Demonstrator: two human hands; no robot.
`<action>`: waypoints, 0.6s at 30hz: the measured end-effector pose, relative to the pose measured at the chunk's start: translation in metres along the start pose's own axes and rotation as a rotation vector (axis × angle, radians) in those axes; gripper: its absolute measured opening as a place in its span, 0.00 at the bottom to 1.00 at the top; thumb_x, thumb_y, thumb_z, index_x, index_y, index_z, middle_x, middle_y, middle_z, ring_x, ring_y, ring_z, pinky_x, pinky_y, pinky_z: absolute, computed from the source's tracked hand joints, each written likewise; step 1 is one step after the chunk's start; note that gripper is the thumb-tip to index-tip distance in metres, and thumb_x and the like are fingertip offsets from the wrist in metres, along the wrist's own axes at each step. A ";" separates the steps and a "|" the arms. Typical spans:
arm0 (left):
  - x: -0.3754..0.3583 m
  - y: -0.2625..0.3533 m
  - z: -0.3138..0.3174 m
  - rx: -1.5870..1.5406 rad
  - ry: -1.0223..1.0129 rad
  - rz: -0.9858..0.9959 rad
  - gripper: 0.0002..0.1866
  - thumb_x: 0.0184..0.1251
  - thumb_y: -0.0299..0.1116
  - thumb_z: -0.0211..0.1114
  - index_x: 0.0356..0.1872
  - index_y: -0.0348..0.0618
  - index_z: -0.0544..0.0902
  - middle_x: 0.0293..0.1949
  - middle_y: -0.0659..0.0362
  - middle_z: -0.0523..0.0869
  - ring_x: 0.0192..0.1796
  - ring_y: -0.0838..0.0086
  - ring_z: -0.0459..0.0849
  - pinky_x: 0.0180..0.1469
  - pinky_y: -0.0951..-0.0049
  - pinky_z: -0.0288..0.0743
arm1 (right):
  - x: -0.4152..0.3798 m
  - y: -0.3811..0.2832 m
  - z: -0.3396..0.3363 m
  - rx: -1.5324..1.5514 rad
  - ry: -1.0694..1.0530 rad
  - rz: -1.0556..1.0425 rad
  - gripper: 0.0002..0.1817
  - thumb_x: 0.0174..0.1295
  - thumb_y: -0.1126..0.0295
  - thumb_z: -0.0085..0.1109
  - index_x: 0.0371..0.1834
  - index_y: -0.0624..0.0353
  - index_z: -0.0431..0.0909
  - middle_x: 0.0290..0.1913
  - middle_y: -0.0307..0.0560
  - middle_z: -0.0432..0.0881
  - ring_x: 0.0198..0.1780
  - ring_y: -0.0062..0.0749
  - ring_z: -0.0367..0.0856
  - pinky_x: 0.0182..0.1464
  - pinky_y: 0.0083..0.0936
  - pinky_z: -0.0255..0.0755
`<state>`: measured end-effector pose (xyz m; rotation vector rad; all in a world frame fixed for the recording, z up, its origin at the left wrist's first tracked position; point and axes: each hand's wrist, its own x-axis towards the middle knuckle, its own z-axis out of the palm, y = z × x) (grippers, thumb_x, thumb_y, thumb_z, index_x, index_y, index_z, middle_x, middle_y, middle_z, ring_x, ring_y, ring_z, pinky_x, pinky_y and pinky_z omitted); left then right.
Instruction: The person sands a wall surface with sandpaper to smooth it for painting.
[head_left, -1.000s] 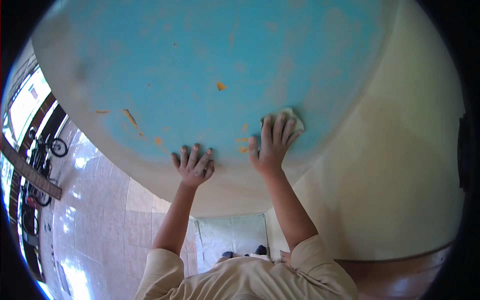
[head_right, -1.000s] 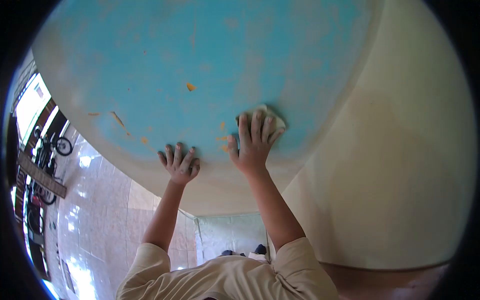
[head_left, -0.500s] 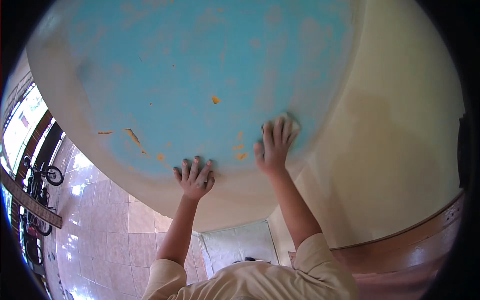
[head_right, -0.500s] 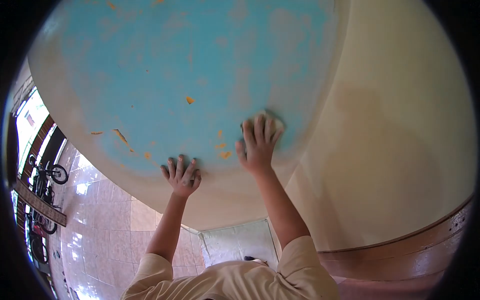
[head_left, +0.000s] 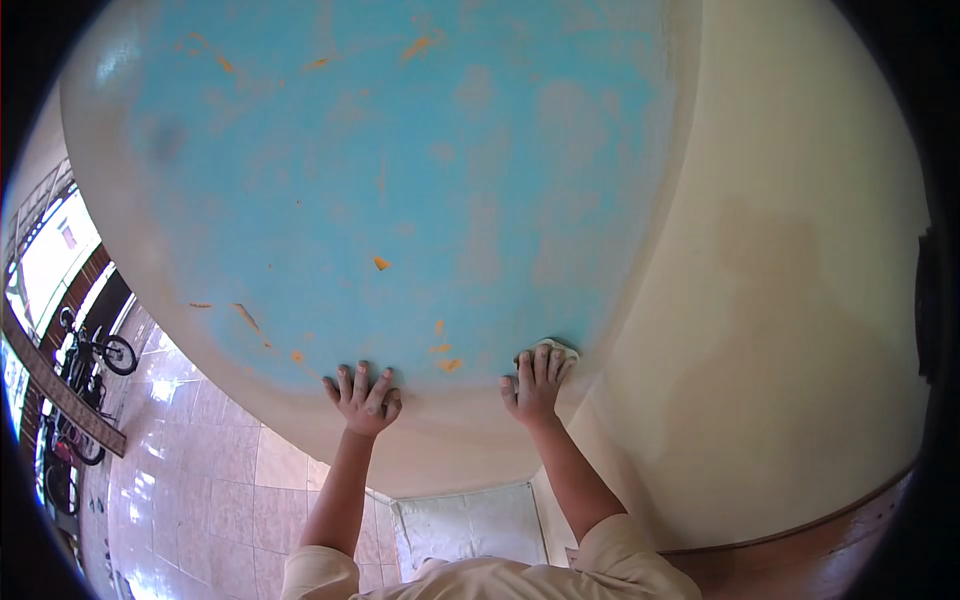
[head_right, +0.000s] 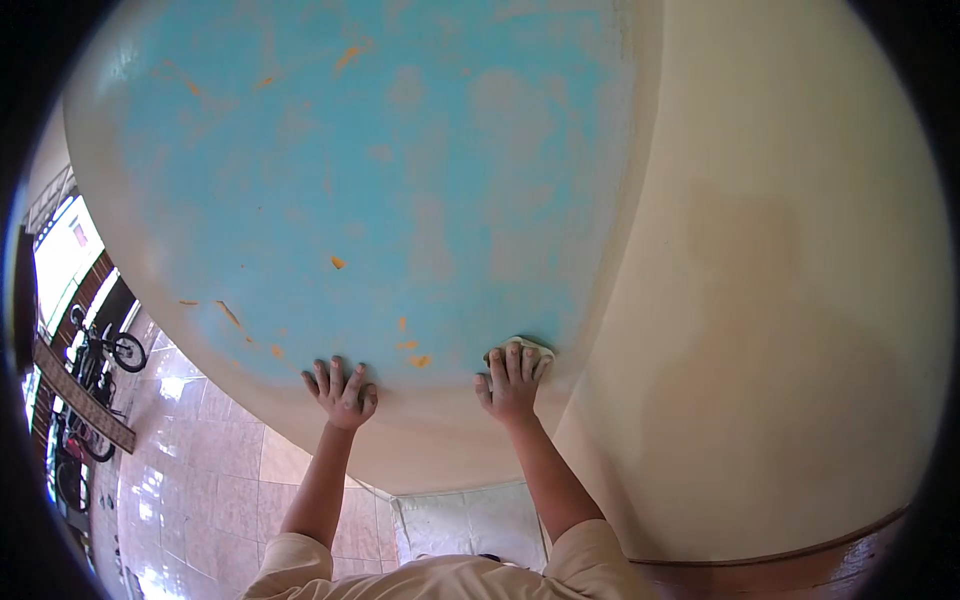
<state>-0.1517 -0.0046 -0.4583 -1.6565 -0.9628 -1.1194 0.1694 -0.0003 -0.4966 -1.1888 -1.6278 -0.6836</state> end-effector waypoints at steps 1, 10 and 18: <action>0.000 0.001 0.000 0.007 0.002 0.000 0.26 0.64 0.44 0.55 0.66 0.64 0.80 0.77 0.54 0.64 0.81 0.49 0.53 0.79 0.38 0.33 | -0.001 0.000 0.001 -0.004 0.018 -0.015 0.30 0.70 0.46 0.47 0.66 0.56 0.73 0.75 0.61 0.62 0.81 0.63 0.43 0.73 0.74 0.27; 0.000 -0.001 0.000 0.027 -0.013 -0.001 0.23 0.70 0.48 0.53 0.65 0.63 0.79 0.77 0.54 0.64 0.81 0.49 0.53 0.78 0.37 0.32 | 0.009 -0.004 -0.008 0.009 -0.049 0.004 0.32 0.68 0.48 0.51 0.71 0.55 0.69 0.77 0.62 0.60 0.80 0.65 0.44 0.73 0.75 0.30; 0.027 0.001 -0.018 -0.073 -0.105 -0.079 0.27 0.63 0.46 0.61 0.65 0.57 0.79 0.76 0.51 0.66 0.80 0.47 0.52 0.77 0.37 0.30 | 0.212 -0.016 -0.086 -0.053 0.091 -0.008 0.37 0.67 0.46 0.51 0.76 0.53 0.64 0.79 0.59 0.56 0.80 0.64 0.48 0.73 0.74 0.35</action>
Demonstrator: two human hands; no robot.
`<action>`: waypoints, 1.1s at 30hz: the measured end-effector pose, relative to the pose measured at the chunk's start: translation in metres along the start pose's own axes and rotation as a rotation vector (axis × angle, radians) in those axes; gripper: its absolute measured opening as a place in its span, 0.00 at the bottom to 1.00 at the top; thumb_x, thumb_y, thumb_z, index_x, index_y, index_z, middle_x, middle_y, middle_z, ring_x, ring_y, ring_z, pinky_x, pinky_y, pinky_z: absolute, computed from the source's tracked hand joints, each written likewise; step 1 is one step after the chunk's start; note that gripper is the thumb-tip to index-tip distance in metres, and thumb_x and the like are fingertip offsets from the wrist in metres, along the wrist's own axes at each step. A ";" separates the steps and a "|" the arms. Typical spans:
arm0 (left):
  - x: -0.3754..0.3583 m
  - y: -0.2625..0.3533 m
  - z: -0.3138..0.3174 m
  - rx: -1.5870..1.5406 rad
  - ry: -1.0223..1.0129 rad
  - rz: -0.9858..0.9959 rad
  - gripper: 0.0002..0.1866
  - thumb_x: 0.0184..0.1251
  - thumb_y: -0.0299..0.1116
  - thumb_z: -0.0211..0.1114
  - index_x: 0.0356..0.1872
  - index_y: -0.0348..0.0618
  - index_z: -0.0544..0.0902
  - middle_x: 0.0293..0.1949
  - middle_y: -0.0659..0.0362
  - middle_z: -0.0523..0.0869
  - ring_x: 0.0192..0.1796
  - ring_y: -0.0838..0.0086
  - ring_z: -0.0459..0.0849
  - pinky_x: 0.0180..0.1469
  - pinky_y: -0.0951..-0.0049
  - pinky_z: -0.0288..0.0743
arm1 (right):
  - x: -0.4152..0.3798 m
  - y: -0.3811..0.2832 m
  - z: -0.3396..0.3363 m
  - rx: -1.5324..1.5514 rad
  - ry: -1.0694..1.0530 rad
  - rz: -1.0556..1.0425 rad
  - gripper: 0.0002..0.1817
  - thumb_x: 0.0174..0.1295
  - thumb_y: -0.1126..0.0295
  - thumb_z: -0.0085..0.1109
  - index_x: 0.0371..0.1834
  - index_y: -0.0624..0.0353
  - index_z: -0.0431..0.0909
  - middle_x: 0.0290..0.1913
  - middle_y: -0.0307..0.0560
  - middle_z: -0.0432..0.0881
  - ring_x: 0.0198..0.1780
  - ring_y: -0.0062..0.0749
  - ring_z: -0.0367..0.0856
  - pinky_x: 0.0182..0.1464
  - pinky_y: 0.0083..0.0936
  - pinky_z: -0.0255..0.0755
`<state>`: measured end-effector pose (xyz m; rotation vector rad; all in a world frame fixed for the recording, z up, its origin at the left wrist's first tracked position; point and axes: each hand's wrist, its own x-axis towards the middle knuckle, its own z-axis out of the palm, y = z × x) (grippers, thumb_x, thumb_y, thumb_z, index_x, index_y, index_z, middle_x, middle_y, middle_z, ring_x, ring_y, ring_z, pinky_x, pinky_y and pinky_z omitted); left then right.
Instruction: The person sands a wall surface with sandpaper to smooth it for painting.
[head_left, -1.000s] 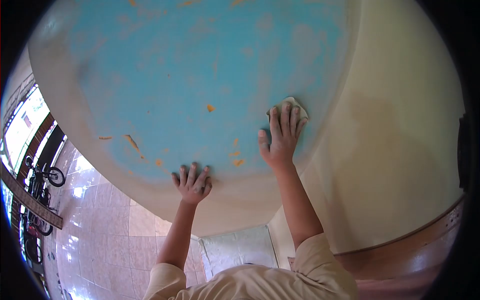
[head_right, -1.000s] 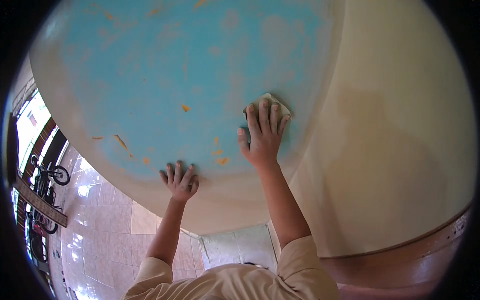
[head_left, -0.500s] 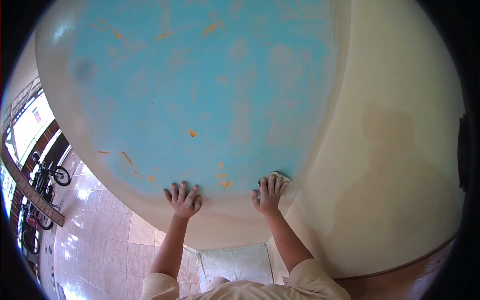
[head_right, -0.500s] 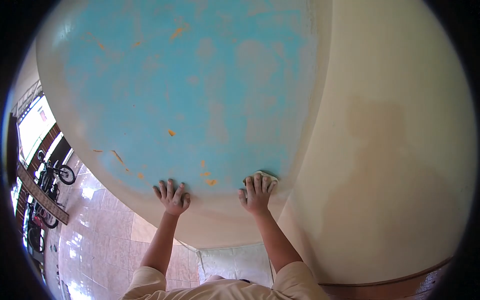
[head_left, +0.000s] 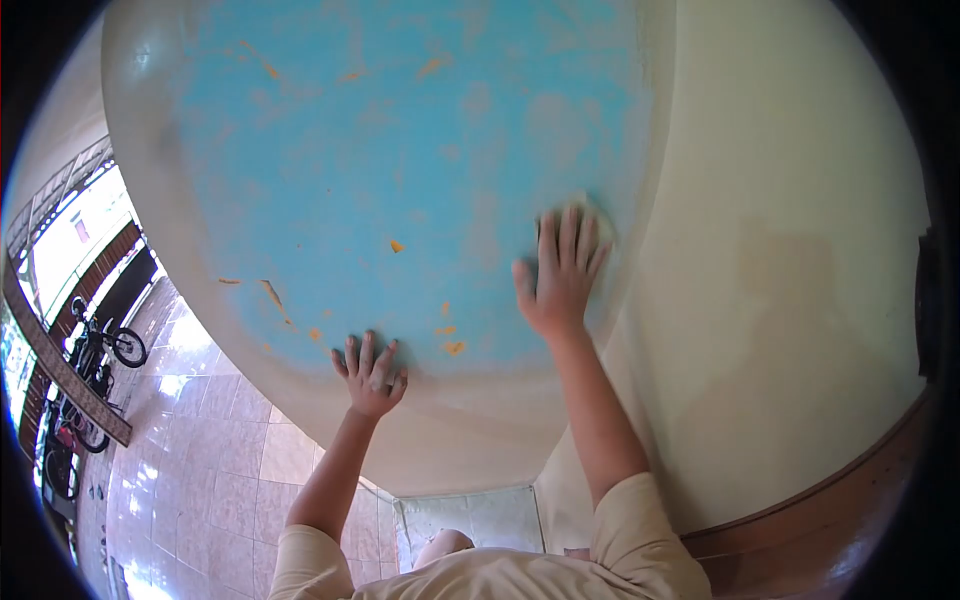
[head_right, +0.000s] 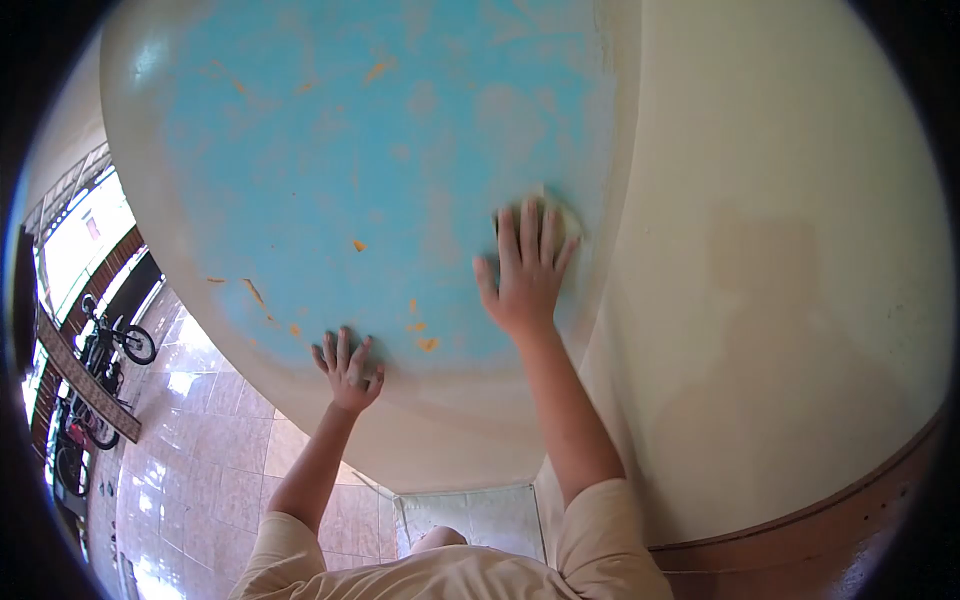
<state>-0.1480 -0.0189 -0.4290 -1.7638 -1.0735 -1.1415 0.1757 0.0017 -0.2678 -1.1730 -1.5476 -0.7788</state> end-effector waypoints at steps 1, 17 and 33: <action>0.017 -0.002 -0.007 -0.021 -0.029 -0.012 0.29 0.61 0.47 0.62 0.65 0.56 0.79 0.76 0.50 0.66 0.80 0.46 0.54 0.77 0.37 0.30 | 0.033 -0.005 -0.007 -0.021 0.033 -0.032 0.38 0.67 0.45 0.51 0.77 0.51 0.63 0.80 0.56 0.55 0.80 0.62 0.47 0.74 0.73 0.34; 0.375 -0.062 -0.095 0.287 0.346 -0.011 0.29 0.73 0.55 0.53 0.74 0.74 0.67 0.79 0.65 0.60 0.81 0.61 0.54 0.79 0.43 0.42 | 0.130 -0.064 -0.016 -0.043 -0.020 -0.450 0.36 0.66 0.43 0.53 0.77 0.37 0.62 0.82 0.39 0.54 0.82 0.45 0.47 0.76 0.68 0.37; 0.371 -0.066 -0.090 0.305 0.324 -0.001 0.30 0.73 0.55 0.51 0.76 0.72 0.65 0.80 0.65 0.58 0.82 0.59 0.52 0.79 0.42 0.39 | 0.253 -0.028 -0.044 -0.119 0.148 -0.632 0.35 0.66 0.40 0.53 0.76 0.32 0.63 0.79 0.37 0.60 0.81 0.40 0.50 0.77 0.62 0.41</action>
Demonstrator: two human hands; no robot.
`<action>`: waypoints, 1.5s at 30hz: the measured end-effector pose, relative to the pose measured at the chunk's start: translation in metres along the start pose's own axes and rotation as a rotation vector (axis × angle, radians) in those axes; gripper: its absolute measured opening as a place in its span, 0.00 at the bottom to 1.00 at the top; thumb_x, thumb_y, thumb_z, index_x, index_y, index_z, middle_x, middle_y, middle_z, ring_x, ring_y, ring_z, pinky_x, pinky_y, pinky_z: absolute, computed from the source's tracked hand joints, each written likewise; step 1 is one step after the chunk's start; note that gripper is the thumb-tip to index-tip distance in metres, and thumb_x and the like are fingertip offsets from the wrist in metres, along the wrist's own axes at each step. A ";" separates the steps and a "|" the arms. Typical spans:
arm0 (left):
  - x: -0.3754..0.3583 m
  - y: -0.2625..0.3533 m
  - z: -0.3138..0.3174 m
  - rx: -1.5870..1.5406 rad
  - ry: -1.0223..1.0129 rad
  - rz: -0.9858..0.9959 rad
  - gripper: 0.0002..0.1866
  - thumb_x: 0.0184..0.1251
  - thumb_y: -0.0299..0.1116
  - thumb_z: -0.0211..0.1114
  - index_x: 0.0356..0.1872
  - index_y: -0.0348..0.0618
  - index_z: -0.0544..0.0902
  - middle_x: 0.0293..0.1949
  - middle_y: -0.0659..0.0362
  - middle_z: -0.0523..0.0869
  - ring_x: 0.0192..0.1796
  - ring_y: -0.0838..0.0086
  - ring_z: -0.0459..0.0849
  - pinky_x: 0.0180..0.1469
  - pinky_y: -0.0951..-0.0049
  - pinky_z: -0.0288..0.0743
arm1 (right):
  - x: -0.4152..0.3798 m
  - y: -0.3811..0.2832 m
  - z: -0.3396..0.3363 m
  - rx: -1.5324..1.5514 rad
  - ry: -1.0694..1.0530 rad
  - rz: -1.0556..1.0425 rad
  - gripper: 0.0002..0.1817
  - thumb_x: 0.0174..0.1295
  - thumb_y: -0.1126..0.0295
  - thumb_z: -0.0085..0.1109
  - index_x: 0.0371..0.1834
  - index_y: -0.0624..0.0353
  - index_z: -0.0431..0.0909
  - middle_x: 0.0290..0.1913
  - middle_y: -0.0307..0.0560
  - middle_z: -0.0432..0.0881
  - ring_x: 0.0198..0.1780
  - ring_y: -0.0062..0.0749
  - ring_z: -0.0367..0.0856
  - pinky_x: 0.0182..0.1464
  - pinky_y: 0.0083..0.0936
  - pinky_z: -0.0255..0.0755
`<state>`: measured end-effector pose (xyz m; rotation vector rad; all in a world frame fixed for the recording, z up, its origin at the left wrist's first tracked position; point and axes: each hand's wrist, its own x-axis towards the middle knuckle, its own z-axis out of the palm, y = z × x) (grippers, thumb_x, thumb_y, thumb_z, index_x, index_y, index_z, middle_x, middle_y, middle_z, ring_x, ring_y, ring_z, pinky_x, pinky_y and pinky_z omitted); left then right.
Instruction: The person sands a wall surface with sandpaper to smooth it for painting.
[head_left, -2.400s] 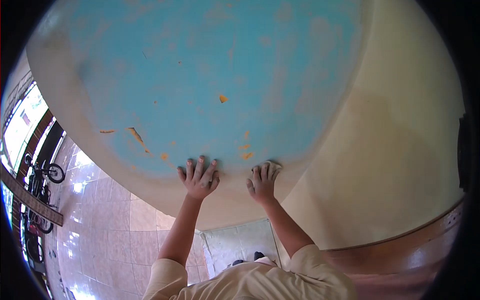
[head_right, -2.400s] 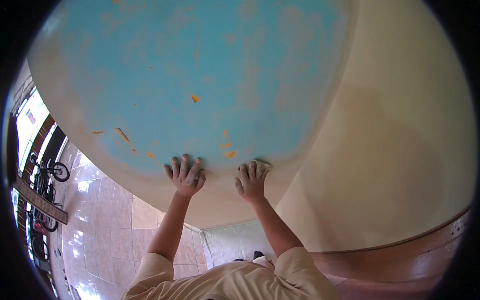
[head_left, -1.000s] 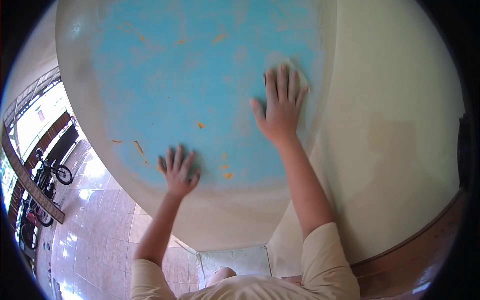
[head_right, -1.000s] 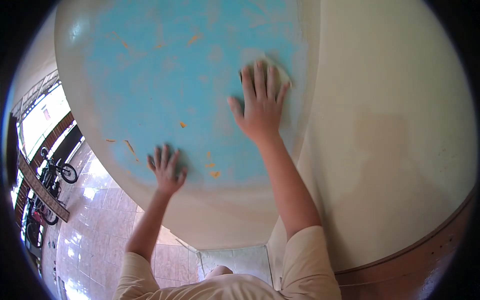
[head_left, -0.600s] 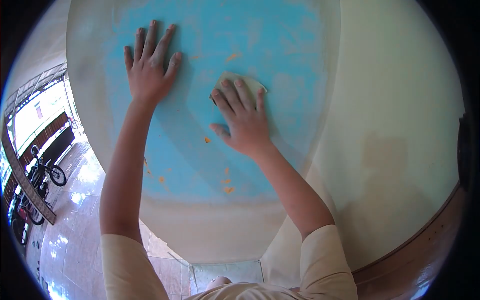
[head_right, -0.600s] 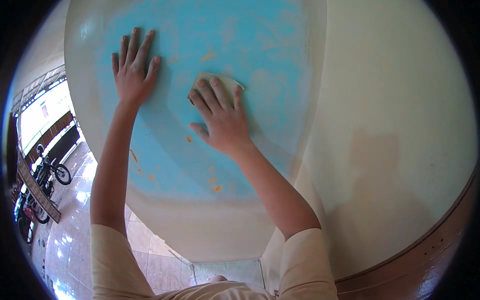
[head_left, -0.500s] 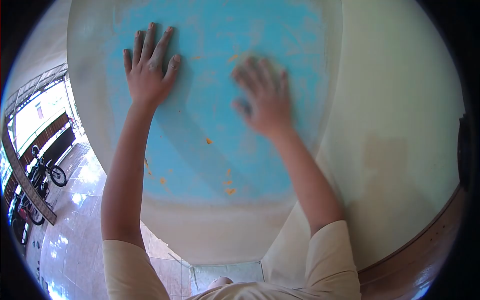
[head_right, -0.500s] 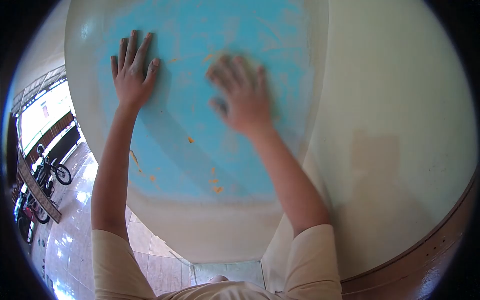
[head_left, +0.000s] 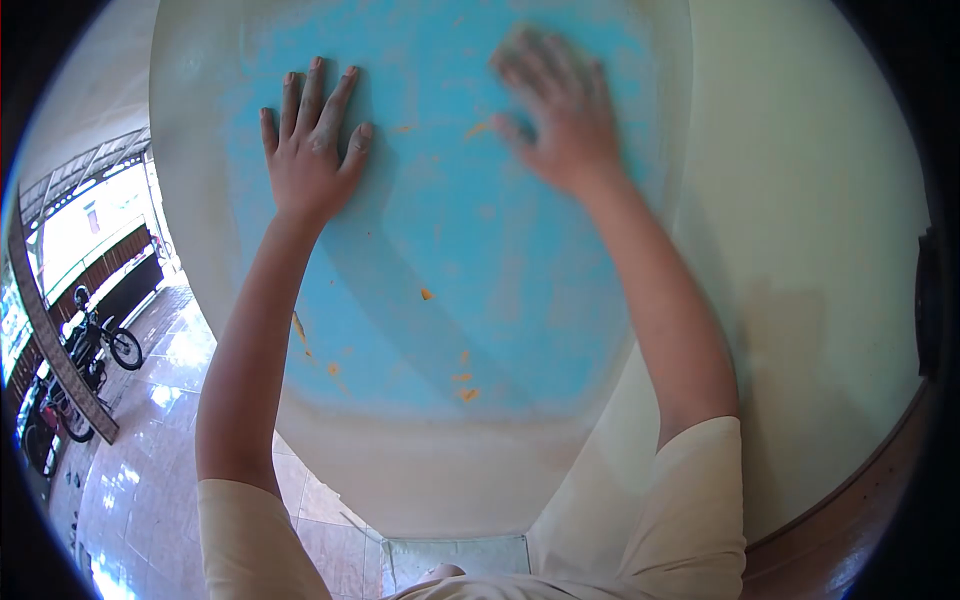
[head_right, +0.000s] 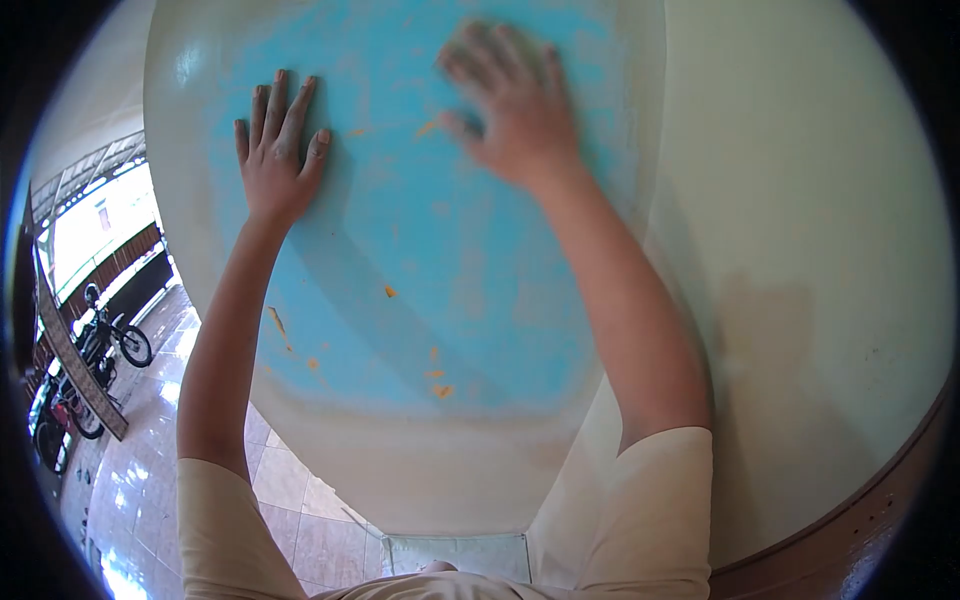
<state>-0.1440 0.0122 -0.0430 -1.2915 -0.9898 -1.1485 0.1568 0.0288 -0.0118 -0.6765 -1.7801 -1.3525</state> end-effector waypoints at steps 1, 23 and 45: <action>-0.001 -0.002 -0.001 -0.001 -0.004 0.014 0.29 0.75 0.56 0.49 0.76 0.72 0.65 0.80 0.65 0.58 0.82 0.59 0.51 0.79 0.43 0.38 | 0.008 0.020 0.003 -0.064 0.096 0.120 0.36 0.66 0.41 0.53 0.77 0.33 0.62 0.80 0.38 0.59 0.81 0.42 0.50 0.77 0.62 0.41; 0.044 0.024 0.008 -0.004 0.087 0.096 0.29 0.75 0.59 0.47 0.77 0.77 0.62 0.80 0.69 0.56 0.82 0.62 0.50 0.81 0.46 0.40 | 0.059 0.030 -0.014 -0.253 0.065 0.562 0.37 0.73 0.47 0.45 0.80 0.53 0.54 0.83 0.49 0.49 0.83 0.44 0.43 0.81 0.53 0.33; 0.047 -0.007 0.003 -0.008 0.075 0.209 0.30 0.76 0.61 0.43 0.77 0.77 0.62 0.80 0.68 0.56 0.82 0.62 0.50 0.80 0.44 0.40 | -0.036 0.049 -0.004 -0.154 0.168 0.309 0.34 0.71 0.43 0.46 0.79 0.35 0.58 0.81 0.39 0.55 0.81 0.42 0.51 0.77 0.61 0.43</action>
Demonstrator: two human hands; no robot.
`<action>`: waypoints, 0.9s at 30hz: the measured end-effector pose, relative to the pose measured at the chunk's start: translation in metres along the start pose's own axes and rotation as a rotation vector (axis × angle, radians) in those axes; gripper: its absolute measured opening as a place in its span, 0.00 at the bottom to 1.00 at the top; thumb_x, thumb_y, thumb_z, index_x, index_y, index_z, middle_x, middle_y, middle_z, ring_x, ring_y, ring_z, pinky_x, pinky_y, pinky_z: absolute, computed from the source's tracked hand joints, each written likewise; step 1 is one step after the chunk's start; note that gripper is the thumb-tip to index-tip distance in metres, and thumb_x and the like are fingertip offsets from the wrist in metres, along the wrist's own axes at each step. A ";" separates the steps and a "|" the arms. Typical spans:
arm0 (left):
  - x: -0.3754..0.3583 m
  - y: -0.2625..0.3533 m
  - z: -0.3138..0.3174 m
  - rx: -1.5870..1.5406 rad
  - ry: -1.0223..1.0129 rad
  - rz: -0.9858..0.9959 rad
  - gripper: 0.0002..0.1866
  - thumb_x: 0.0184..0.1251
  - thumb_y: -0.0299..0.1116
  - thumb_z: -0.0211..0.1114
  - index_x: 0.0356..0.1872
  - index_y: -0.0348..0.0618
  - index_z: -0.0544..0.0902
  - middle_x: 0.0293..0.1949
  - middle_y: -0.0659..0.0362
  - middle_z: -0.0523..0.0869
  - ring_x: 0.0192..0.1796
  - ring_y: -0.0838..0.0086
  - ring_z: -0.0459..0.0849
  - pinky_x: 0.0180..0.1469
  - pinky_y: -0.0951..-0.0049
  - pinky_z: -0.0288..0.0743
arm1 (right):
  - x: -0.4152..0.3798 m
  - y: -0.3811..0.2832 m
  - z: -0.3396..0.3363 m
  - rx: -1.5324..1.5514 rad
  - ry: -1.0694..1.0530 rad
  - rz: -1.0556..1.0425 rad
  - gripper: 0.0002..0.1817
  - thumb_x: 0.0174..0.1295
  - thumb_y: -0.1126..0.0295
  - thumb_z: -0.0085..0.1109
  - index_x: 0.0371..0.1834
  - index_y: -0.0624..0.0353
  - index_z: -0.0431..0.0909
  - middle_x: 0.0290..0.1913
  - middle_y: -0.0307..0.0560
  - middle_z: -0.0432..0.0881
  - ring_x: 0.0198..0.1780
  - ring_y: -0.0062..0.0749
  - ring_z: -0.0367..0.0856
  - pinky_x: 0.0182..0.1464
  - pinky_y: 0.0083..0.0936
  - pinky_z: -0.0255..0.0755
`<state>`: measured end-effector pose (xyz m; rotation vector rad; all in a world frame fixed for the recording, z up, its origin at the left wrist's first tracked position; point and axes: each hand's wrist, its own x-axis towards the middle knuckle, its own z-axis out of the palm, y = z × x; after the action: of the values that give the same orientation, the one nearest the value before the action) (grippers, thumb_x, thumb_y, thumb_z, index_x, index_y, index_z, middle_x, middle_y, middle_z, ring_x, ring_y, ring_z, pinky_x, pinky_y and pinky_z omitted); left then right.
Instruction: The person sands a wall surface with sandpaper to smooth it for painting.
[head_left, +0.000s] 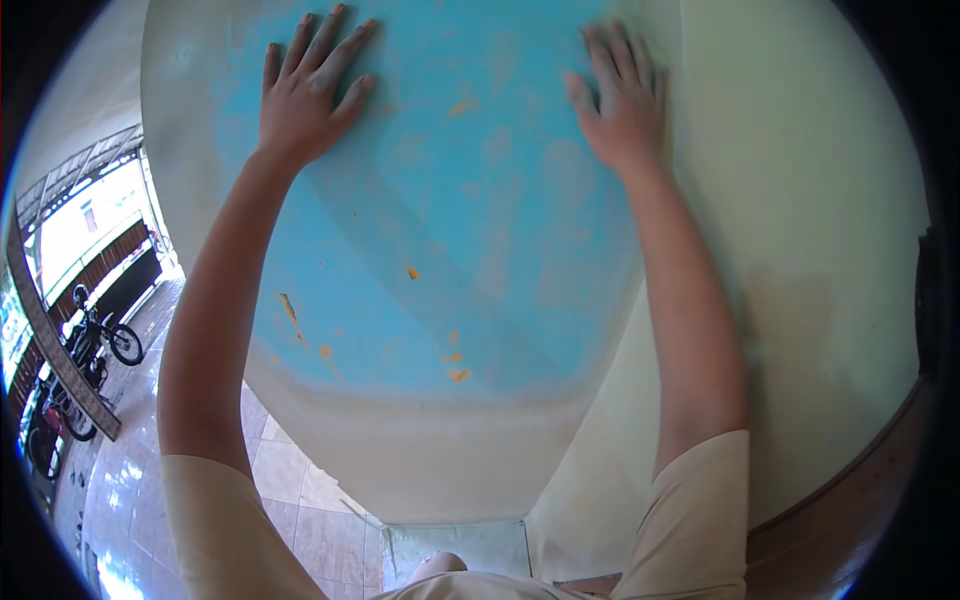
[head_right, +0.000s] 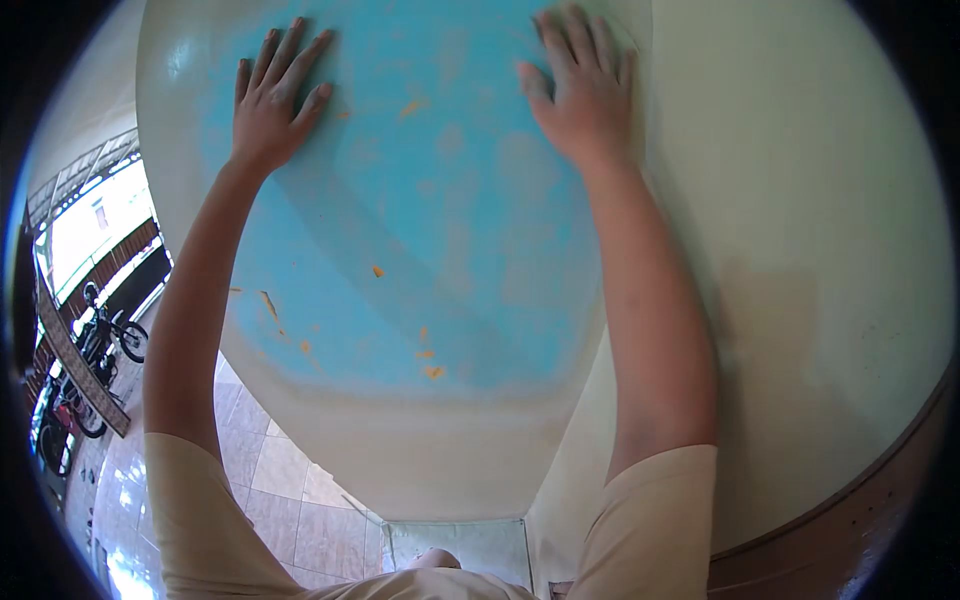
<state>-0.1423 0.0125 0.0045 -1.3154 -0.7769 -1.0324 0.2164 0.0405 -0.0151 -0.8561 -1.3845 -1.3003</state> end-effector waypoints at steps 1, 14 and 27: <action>-0.004 -0.013 0.001 0.014 -0.032 0.037 0.30 0.76 0.61 0.43 0.77 0.76 0.62 0.80 0.68 0.56 0.82 0.61 0.50 0.80 0.44 0.40 | -0.016 0.004 0.003 -0.019 0.026 0.114 0.35 0.71 0.41 0.45 0.79 0.36 0.58 0.82 0.39 0.54 0.82 0.42 0.50 0.78 0.62 0.41; -0.022 0.010 -0.003 0.043 -0.103 -0.135 0.33 0.73 0.61 0.48 0.78 0.72 0.60 0.81 0.65 0.54 0.82 0.59 0.48 0.80 0.44 0.38 | 0.076 0.000 0.008 -0.132 0.061 0.250 0.39 0.71 0.39 0.41 0.81 0.44 0.52 0.82 0.48 0.51 0.83 0.47 0.44 0.78 0.64 0.36; -0.006 -0.078 -0.004 0.056 -0.008 -0.102 0.32 0.72 0.62 0.49 0.76 0.72 0.64 0.80 0.68 0.58 0.82 0.64 0.52 0.80 0.48 0.40 | 0.086 0.032 0.028 -0.120 0.039 0.225 0.39 0.72 0.33 0.33 0.82 0.37 0.50 0.84 0.42 0.47 0.83 0.47 0.42 0.77 0.66 0.36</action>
<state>-0.2164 0.0130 0.0288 -1.2431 -0.8804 -1.0795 0.2207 0.0613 0.0781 -1.0321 -1.1523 -1.2278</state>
